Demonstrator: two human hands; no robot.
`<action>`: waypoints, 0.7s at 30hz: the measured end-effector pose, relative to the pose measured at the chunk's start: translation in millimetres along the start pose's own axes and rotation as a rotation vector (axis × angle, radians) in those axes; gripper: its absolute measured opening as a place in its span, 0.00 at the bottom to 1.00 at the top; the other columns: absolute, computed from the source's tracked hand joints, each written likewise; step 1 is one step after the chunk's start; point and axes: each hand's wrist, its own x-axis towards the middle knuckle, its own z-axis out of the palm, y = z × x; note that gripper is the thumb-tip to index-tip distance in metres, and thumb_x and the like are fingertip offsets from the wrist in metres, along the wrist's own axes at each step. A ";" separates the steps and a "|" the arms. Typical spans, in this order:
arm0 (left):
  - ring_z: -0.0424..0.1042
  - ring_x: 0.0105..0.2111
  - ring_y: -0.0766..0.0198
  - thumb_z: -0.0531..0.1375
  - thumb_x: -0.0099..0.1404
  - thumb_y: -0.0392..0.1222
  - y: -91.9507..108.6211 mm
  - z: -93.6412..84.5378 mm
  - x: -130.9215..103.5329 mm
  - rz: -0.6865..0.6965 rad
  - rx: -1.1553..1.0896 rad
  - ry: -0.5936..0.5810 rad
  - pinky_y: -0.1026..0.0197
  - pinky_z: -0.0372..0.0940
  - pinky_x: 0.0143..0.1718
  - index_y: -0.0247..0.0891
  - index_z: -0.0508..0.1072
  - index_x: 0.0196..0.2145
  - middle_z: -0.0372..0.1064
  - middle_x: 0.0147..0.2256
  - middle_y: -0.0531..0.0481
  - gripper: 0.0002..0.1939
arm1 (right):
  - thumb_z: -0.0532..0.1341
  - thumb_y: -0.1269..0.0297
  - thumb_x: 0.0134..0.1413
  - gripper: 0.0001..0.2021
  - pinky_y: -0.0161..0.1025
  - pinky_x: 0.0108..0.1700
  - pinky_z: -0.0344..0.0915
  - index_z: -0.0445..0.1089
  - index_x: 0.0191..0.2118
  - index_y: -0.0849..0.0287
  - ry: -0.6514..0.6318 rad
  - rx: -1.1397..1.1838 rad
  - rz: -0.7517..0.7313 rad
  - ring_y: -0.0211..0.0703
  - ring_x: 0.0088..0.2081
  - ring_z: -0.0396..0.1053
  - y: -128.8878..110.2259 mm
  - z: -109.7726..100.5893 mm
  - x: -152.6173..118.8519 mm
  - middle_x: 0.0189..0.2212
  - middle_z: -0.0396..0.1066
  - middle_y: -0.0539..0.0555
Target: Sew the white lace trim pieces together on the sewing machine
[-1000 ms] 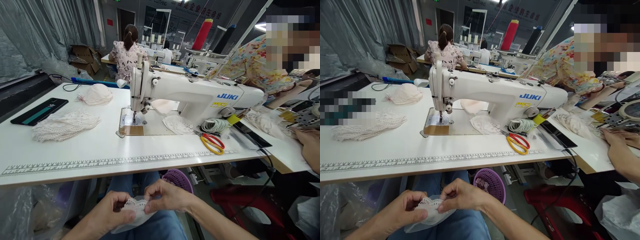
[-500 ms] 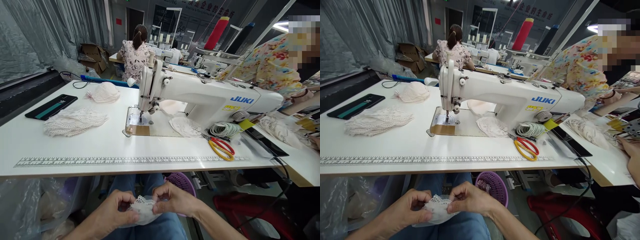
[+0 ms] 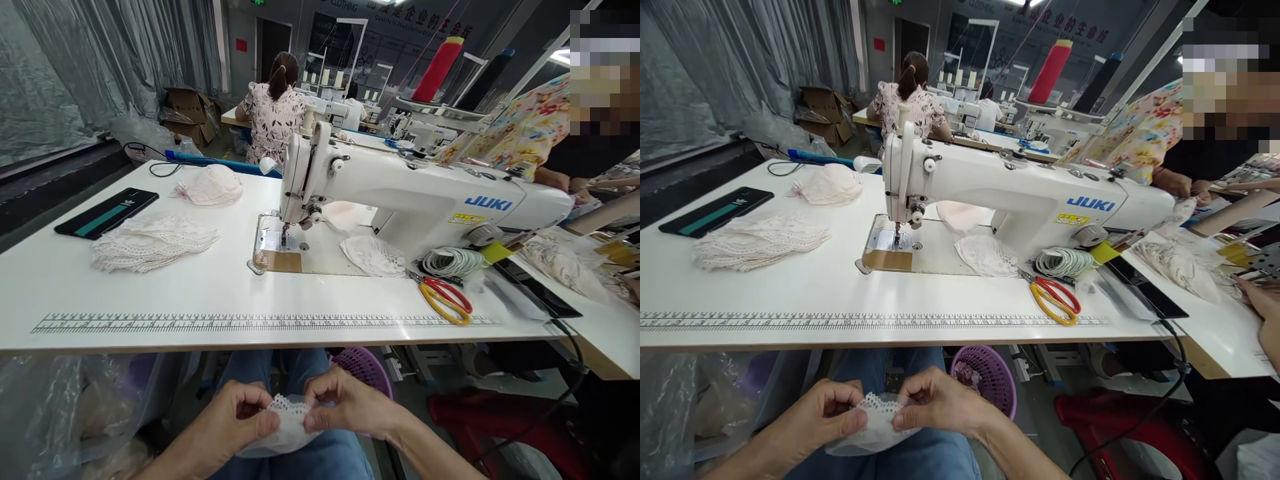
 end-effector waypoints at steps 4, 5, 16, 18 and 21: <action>0.49 0.23 0.68 0.63 0.52 0.60 2.7 -2.3 0.1 0.042 0.024 -0.030 0.64 0.44 0.24 0.33 0.72 0.20 0.52 0.24 0.57 0.24 | 0.71 0.53 0.33 0.19 0.32 0.32 0.60 0.73 0.26 0.66 0.003 -0.003 0.023 0.35 0.28 0.61 -2.3 2.2 -0.3 0.24 0.66 0.50; 0.50 0.24 0.68 0.63 0.52 0.60 3.2 -3.1 0.1 0.056 0.018 -0.045 0.65 0.45 0.25 0.33 0.72 0.20 0.53 0.24 0.56 0.24 | 0.71 0.53 0.33 0.19 0.32 0.32 0.60 0.72 0.25 0.66 0.000 -0.002 0.023 0.35 0.28 0.62 -2.6 2.6 0.0 0.24 0.66 0.50; 0.58 0.23 0.65 0.67 0.43 0.60 4.9 7.5 8.0 -0.068 0.026 -0.014 0.65 0.52 0.26 0.31 0.76 0.25 0.64 0.20 0.53 0.26 | 0.68 0.47 0.37 0.22 0.29 0.27 0.55 0.73 0.27 0.65 0.029 -0.155 -0.015 0.33 0.26 0.58 3.3 4.6 3.7 0.22 0.64 0.48; 0.57 0.22 0.66 0.67 0.45 0.59 4.8 5.8 8.9 -0.092 0.036 -0.041 0.65 0.51 0.25 0.31 0.76 0.24 0.63 0.19 0.53 0.24 | 0.67 0.47 0.39 0.22 0.29 0.27 0.55 0.73 0.27 0.66 0.017 -0.157 -0.030 0.32 0.25 0.59 5.3 2.3 3.6 0.22 0.64 0.49; 0.57 0.21 0.68 0.66 0.48 0.58 4.5 0.2 7.2 -0.131 0.022 -0.054 0.66 0.50 0.24 0.31 0.76 0.24 0.64 0.19 0.53 0.23 | 0.67 0.48 0.40 0.22 0.29 0.29 0.57 0.74 0.29 0.67 -0.039 -0.088 -0.053 0.31 0.26 0.60 7.2 -3.7 2.1 0.23 0.66 0.49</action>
